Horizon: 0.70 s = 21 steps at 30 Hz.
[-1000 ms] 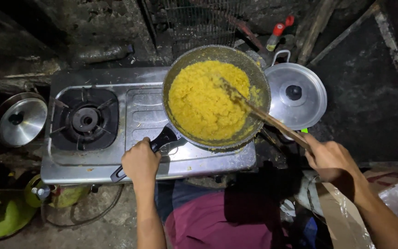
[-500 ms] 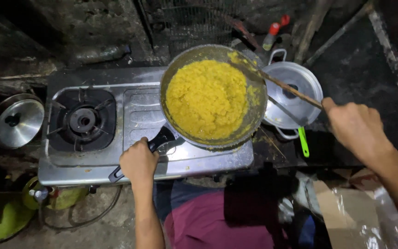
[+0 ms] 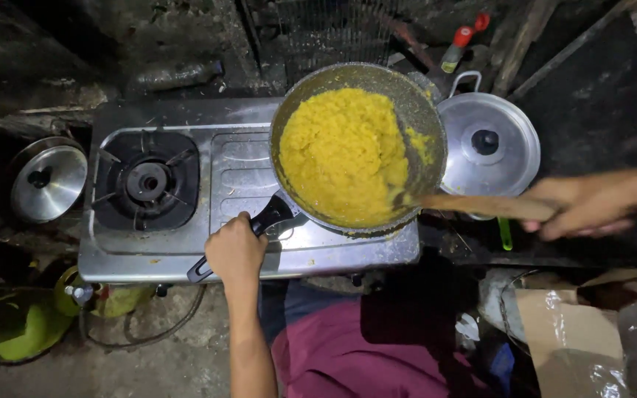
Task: Stirring a thick yellow mixture in a pan on a gas stove using a wooden spatula.
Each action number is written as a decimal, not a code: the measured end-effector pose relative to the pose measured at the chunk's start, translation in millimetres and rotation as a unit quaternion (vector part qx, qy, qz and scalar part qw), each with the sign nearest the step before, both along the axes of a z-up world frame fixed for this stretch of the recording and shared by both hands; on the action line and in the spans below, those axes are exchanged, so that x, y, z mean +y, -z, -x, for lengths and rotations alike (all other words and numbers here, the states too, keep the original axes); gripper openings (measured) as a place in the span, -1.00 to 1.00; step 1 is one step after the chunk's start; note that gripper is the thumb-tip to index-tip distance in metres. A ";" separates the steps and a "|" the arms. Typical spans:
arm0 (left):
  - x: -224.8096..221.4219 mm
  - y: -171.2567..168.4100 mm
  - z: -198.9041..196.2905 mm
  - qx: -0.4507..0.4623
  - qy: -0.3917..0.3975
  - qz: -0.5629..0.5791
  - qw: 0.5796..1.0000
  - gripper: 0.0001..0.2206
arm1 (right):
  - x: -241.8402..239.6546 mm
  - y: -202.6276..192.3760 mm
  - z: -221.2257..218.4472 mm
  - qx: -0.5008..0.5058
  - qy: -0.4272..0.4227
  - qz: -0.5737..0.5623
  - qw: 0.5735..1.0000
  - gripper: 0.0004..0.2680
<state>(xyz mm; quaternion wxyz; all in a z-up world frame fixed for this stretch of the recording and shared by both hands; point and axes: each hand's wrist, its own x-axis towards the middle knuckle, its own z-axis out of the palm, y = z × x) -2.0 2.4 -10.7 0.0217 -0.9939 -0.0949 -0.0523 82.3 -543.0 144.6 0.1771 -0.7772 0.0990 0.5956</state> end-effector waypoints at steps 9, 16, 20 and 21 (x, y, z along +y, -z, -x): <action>-3.7 -1.5 0.5 0.015 -0.028 0.036 0.999 -0.75 | 120.4 69.2 91.6 -0.076 0.272 -0.250 0.926 -0.78; -2.3 -7.2 1.1 0.020 -0.033 0.030 0.999 -0.74 | 129.0 137.8 118.3 -0.030 0.376 -0.411 0.830 -0.83; -6.6 -16.1 2.1 0.020 -0.027 0.037 0.999 -0.77 | 128.3 166.8 130.4 0.024 0.412 -0.480 0.774 -0.87; -6.8 -14.4 1.9 0.020 -0.027 0.038 0.999 -0.78 | 124.0 180.6 132.8 0.068 0.423 -0.496 0.756 -0.86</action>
